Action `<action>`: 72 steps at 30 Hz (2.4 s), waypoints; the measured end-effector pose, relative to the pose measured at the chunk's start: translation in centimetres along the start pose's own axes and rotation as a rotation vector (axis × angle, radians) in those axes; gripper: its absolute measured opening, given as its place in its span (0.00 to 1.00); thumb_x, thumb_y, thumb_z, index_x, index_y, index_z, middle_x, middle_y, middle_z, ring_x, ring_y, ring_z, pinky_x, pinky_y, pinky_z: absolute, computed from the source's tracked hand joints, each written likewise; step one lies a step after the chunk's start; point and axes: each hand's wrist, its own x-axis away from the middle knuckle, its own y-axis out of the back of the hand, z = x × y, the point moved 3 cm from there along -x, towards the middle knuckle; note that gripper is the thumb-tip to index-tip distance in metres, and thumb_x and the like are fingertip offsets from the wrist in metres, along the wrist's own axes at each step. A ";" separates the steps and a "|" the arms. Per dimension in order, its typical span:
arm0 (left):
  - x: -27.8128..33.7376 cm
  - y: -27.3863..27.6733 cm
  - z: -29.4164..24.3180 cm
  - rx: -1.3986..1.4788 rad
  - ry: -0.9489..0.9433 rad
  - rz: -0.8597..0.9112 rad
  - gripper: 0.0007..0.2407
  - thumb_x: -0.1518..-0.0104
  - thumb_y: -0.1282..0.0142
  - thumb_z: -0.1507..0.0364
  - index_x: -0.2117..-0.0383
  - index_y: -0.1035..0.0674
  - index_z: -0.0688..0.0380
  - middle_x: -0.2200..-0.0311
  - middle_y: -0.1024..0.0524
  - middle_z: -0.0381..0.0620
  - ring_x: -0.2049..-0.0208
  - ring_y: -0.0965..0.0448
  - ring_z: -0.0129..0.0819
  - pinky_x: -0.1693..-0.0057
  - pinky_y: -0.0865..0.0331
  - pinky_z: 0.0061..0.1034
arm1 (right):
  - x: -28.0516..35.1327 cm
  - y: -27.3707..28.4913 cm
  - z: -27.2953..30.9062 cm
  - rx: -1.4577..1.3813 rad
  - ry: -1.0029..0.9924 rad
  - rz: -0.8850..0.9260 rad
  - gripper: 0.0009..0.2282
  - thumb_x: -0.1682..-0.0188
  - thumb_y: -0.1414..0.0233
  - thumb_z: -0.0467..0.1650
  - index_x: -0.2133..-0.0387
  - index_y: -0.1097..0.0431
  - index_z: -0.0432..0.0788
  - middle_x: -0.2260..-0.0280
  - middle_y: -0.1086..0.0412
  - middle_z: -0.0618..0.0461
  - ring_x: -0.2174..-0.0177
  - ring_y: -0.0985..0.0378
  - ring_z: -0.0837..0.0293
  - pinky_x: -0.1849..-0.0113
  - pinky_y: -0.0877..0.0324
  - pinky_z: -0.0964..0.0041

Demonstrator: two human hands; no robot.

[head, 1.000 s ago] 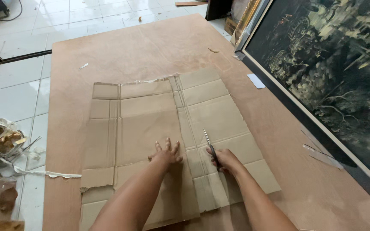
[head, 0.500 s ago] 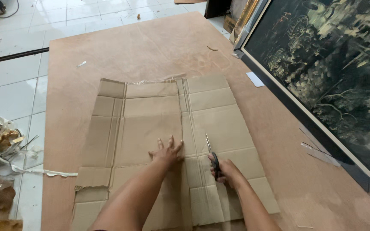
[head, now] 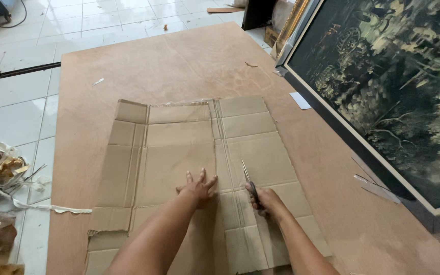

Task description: The person cuts a large piece of cardboard into smaller rectangular pieces using scissors. They then use a staple gun to attach the cardboard pieces to the corners of a framed artwork. Finally, the person places the framed artwork against a wall with other framed artworks.

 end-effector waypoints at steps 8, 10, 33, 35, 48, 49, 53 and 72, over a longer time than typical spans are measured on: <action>0.5 -0.1 -0.2 -0.016 -0.029 -0.033 0.30 0.26 0.65 0.47 0.18 0.53 0.22 0.16 0.61 0.51 0.22 0.59 0.87 0.40 0.37 0.90 | -0.1 -0.7 3.7 0.090 0.085 0.019 0.22 0.51 0.31 0.46 0.74 0.26 0.39 0.82 0.31 0.48 0.83 0.27 0.59 0.86 0.46 0.72; 0.3 0.1 -0.5 -0.010 -0.025 -0.032 0.30 0.26 0.65 0.46 0.18 0.52 0.22 0.16 0.61 0.51 0.22 0.60 0.88 0.41 0.37 0.91 | -0.1 -0.2 3.5 0.112 0.113 0.020 0.22 0.51 0.30 0.44 0.76 0.26 0.39 0.84 0.33 0.46 0.84 0.29 0.57 0.86 0.46 0.70; -0.5 1.6 -1.5 0.153 0.025 -0.014 0.31 0.26 0.56 0.47 0.18 0.49 0.24 0.15 0.65 0.49 0.19 0.68 0.79 0.36 0.41 0.91 | -1.4 1.0 0.7 0.094 0.045 0.045 0.18 0.46 0.33 0.42 0.73 0.27 0.40 0.80 0.30 0.51 0.82 0.27 0.60 0.86 0.42 0.69; -1.2 1.5 -1.5 0.107 0.011 -0.018 0.32 0.27 0.57 0.45 0.18 0.52 0.22 0.15 0.67 0.48 0.19 0.69 0.79 0.37 0.41 0.91 | -1.5 1.1 0.9 0.094 0.037 0.028 0.20 0.48 0.33 0.46 0.71 0.26 0.41 0.79 0.29 0.51 0.81 0.25 0.60 0.85 0.42 0.71; -0.2 1.2 -1.8 0.078 0.009 -0.005 0.32 0.28 0.58 0.44 0.18 0.54 0.18 0.15 0.68 0.47 0.19 0.68 0.78 0.38 0.37 0.88 | -1.5 -0.3 3.4 0.127 0.072 0.000 0.20 0.49 0.32 0.44 0.72 0.24 0.38 0.80 0.28 0.47 0.81 0.25 0.58 0.83 0.42 0.70; -0.1 0.8 -1.8 0.078 0.007 -0.001 0.32 0.28 0.58 0.44 0.18 0.54 0.18 0.15 0.68 0.47 0.19 0.68 0.78 0.38 0.37 0.88 | -1.2 -0.4 2.9 0.127 0.068 -0.001 0.20 0.49 0.32 0.44 0.72 0.24 0.38 0.80 0.28 0.47 0.81 0.25 0.58 0.83 0.42 0.70; -0.6 0.9 -1.4 0.043 -0.002 0.027 0.32 0.26 0.58 0.46 0.18 0.56 0.18 0.15 0.69 0.47 0.19 0.68 0.78 0.38 0.37 0.88 | -1.4 -1.2 4.1 0.052 0.021 0.030 0.23 0.50 0.33 0.48 0.68 0.25 0.39 0.76 0.27 0.48 0.77 0.22 0.59 0.84 0.42 0.73; -3.1 2.0 -2.0 0.126 0.003 -0.105 0.30 0.25 0.62 0.49 0.17 0.51 0.26 0.14 0.65 0.43 0.19 0.70 0.76 0.33 0.48 0.90 | -2.4 -0.6 3.1 0.042 -0.008 0.010 0.25 0.51 0.33 0.50 0.67 0.23 0.38 0.75 0.25 0.49 0.77 0.21 0.58 0.83 0.41 0.72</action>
